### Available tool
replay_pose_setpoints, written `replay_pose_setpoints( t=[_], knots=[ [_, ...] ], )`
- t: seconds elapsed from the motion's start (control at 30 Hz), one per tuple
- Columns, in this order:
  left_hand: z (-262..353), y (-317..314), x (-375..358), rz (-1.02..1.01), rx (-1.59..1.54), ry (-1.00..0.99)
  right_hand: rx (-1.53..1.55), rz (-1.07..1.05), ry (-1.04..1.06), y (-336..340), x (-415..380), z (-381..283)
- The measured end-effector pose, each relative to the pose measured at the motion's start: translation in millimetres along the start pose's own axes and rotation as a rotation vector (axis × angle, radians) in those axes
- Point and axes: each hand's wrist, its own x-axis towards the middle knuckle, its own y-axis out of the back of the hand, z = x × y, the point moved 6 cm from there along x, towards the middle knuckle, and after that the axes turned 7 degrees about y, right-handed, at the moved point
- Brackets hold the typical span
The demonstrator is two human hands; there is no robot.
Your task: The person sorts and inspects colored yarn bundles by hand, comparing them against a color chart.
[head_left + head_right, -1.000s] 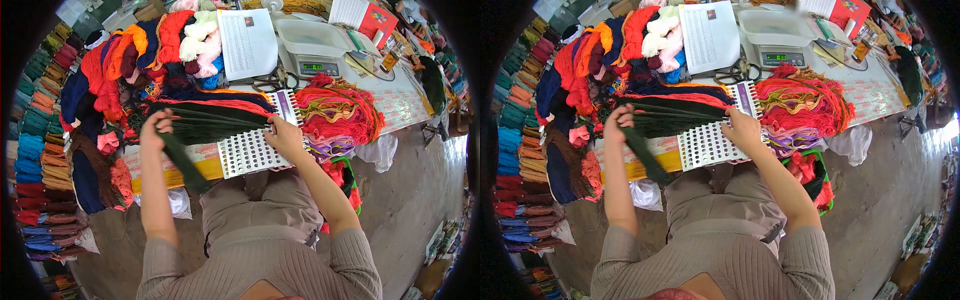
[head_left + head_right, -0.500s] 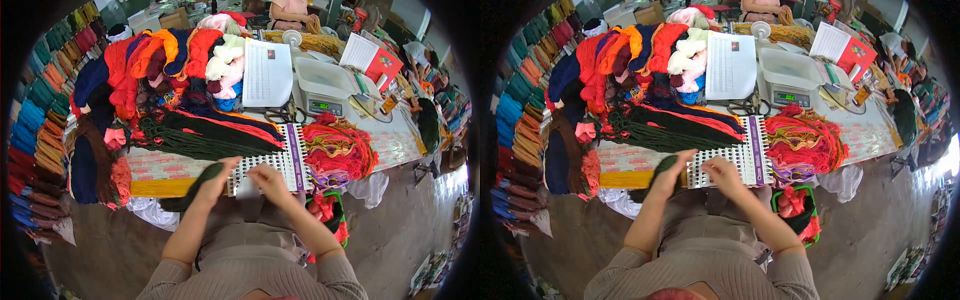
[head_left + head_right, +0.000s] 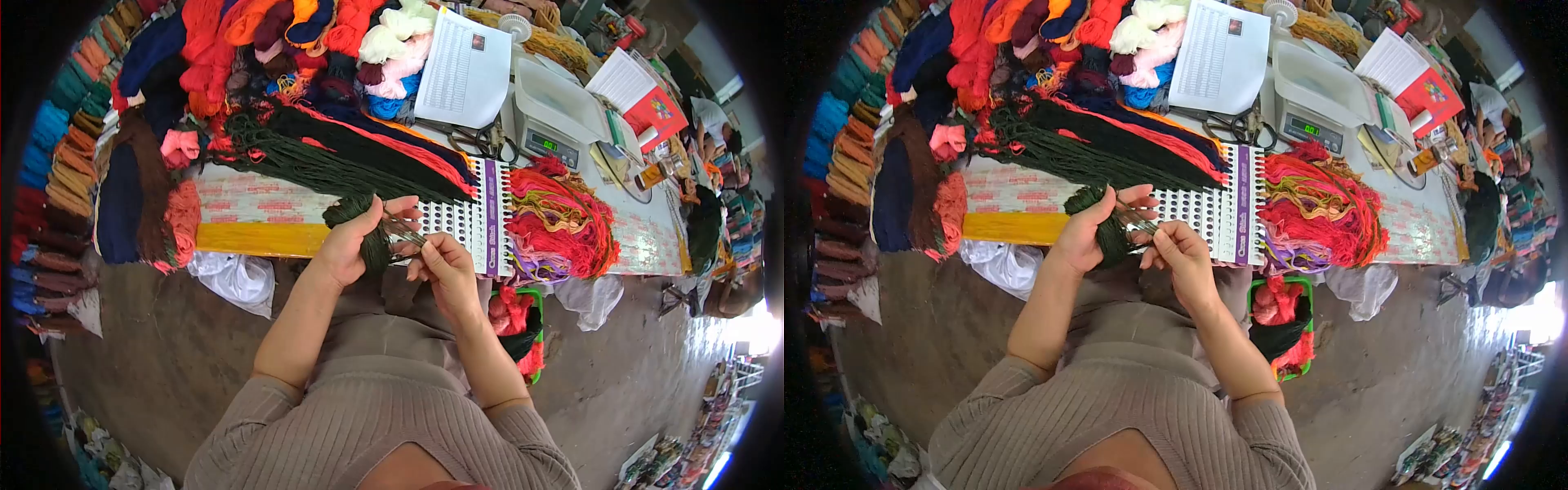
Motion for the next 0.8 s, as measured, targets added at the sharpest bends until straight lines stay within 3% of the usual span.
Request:
replay_pose_setpoints(
  t=[0.07,0.33,0.8],
  knots=[
    [5.8,3.3,-2.0,0.047,0.080,-0.039,0.216,0.046,-0.092,-0.8,-3.3,4.1],
    [17.5,6.3,-7.4,0.184,0.290,-0.132,0.101,0.079,-0.057,9.0,-3.7,5.8],
    [17.6,0.9,-7.8,0.154,0.191,-0.143,-0.057,0.064,-0.014,9.2,-7.2,-0.9]
  ],
)
